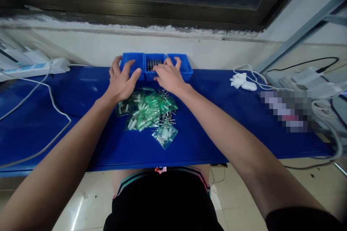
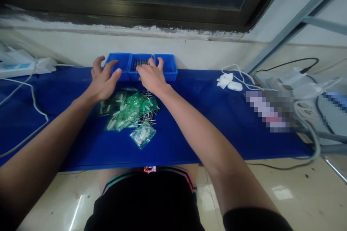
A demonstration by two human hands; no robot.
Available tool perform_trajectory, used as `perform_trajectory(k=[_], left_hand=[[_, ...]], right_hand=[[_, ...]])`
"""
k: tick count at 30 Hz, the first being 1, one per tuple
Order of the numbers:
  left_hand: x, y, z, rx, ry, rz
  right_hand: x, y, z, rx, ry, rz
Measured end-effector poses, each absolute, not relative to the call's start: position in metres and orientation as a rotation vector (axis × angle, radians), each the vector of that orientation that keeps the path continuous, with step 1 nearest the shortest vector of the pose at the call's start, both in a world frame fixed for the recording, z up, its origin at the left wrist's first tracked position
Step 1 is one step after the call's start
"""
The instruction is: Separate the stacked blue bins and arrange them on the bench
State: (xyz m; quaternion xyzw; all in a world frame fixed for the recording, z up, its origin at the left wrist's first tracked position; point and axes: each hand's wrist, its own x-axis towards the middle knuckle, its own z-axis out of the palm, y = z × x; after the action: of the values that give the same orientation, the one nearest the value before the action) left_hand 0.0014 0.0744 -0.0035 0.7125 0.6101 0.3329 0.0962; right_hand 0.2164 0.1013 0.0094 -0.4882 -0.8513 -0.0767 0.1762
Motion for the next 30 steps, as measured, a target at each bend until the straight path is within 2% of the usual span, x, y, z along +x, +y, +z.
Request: perform_trajectory(k=[17, 30], left_hand=[[-0.002, 0.083, -0.016, 1.918, 1.726, 0.977], [-0.005, 0.088, -0.016, 1.85, 1.721, 0.954]], right_hand=[[0.217, 0.104, 0.009, -1.335, -2.235, -0.132], [0.216, 0.079, 0.053, -1.313, -2.256, -0.207]])
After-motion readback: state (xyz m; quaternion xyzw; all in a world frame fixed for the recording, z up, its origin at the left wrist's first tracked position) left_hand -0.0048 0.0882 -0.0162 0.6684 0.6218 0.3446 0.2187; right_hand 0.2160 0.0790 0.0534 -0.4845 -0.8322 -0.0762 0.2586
